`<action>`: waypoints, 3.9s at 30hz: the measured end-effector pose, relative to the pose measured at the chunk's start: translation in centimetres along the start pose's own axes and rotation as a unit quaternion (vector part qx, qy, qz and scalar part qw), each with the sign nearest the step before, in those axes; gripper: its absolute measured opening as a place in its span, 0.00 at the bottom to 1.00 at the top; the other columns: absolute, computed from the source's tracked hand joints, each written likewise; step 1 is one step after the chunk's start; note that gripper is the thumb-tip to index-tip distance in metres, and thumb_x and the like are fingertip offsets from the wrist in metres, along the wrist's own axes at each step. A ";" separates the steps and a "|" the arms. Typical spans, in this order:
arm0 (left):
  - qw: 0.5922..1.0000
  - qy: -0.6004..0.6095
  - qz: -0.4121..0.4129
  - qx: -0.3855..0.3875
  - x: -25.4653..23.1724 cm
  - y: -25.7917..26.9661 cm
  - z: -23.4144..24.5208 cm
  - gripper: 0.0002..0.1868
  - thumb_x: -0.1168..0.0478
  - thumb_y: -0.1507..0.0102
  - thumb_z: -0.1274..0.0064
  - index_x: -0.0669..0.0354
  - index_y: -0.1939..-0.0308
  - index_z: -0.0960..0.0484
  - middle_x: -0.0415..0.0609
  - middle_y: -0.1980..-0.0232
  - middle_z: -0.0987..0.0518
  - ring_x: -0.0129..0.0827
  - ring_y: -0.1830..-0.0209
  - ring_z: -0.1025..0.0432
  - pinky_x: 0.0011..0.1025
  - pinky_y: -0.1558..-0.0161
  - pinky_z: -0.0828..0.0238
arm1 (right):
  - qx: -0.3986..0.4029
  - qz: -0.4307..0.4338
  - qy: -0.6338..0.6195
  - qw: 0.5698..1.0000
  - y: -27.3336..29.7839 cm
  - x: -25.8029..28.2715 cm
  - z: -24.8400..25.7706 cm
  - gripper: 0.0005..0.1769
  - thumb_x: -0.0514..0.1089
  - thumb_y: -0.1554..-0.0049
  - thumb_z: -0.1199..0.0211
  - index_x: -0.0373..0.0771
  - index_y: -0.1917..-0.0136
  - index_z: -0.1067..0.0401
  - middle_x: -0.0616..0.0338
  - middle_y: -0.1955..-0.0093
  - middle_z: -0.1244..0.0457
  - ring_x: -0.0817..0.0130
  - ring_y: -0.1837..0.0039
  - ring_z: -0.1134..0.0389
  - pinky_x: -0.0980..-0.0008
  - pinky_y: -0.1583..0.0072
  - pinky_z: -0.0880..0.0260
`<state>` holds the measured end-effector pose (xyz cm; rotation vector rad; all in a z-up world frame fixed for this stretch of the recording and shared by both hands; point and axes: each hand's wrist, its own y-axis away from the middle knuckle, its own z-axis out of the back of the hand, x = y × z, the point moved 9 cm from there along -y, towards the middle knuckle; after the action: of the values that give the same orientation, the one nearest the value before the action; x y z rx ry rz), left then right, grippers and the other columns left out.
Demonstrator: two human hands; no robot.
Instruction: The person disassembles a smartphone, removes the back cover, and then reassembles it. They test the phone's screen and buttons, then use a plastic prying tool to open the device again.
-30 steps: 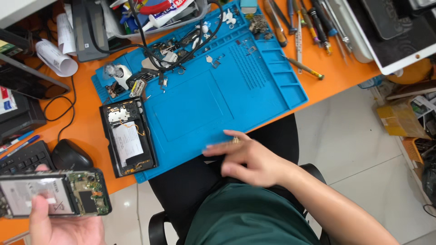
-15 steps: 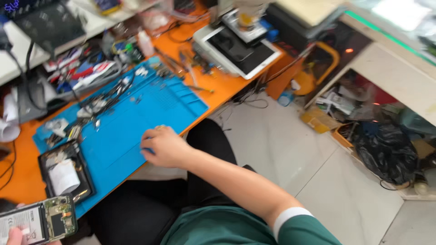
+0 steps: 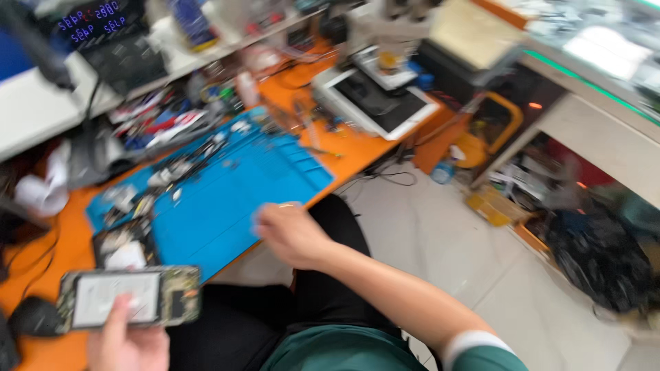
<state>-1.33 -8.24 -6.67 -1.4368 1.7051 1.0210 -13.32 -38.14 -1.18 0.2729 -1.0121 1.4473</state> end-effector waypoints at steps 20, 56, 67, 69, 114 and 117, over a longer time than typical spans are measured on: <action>0.989 -0.069 -0.030 0.131 2.1 0.0 -13.7 0.17 0.58 0.33 0.36 0.64 0.42 0.14 0.53 0.47 0.13 0.34 0.43 0.23 0.40 0.45 0.14 | 0.155 -0.334 0.301 0.880 14.9 -26.3 -3.0 0.54 0.67 0.42 0.41 0.44 0.13 0.56 0.20 0.20 0.58 0.05 0.29 0.46 0.22 0.34 0.37; 0.546 -0.831 -0.110 0.004 -4.0 -5.6 -7.2 0.64 0.33 0.37 0.39 0.67 0.11 0.52 0.74 0.18 0.45 0.72 0.21 0.40 0.66 0.50 0.21 | 0.184 0.064 0.237 0.952 -10.2 -2.9 -5.9 0.13 0.49 0.30 0.48 0.45 0.37 0.28 0.49 0.45 0.39 0.52 0.52 0.37 0.50 0.51 0.38; 0.573 -0.816 -0.077 0.005 -4.5 -5.7 -7.4 0.66 0.40 0.42 0.33 0.56 0.11 0.57 0.71 0.15 0.45 0.73 0.26 0.35 0.66 0.56 0.21 | 0.142 0.090 0.231 0.958 -9.6 -0.1 -4.7 0.16 0.49 0.31 0.41 0.44 0.33 0.27 0.45 0.30 0.39 0.41 0.37 0.35 0.42 0.43 0.33; 0.580 -0.810 -0.086 0.021 -5.2 -5.3 -8.0 0.68 0.39 0.44 0.32 0.57 0.12 0.59 0.69 0.15 0.45 0.70 0.31 0.30 0.62 0.63 0.19 | 0.165 -0.021 0.003 0.986 -9.3 0.1 -4.5 0.16 0.45 0.33 0.39 0.37 0.35 0.25 0.48 0.38 0.32 0.49 0.36 0.28 0.56 0.48 0.21; 0.623 -0.709 -0.313 0.106 0.0 -0.7 -3.6 0.31 0.51 0.35 0.35 0.54 0.29 0.19 0.62 0.19 0.34 0.61 0.22 0.31 0.80 0.19 0.47 | -0.208 -0.504 -0.361 0.756 -19.0 -33.2 13.2 0.24 0.49 0.33 0.45 0.36 0.28 0.32 0.40 0.31 0.26 0.59 0.41 0.15 0.77 0.48 0.09; 0.634 -0.703 -0.301 0.113 0.2 -1.0 -4.1 0.30 0.51 0.35 0.37 0.53 0.30 0.19 0.62 0.19 0.34 0.61 0.20 0.33 0.79 0.18 0.49 | -0.232 -0.510 -0.351 0.750 -19.5 -32.2 13.0 0.23 0.47 0.33 0.44 0.38 0.28 0.38 0.36 0.31 0.26 0.56 0.42 0.14 0.73 0.49 0.07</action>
<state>-0.45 -12.02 -5.10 -0.4899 0.1179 0.9694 4.93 -72.83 -8.29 0.8820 -1.4376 0.0212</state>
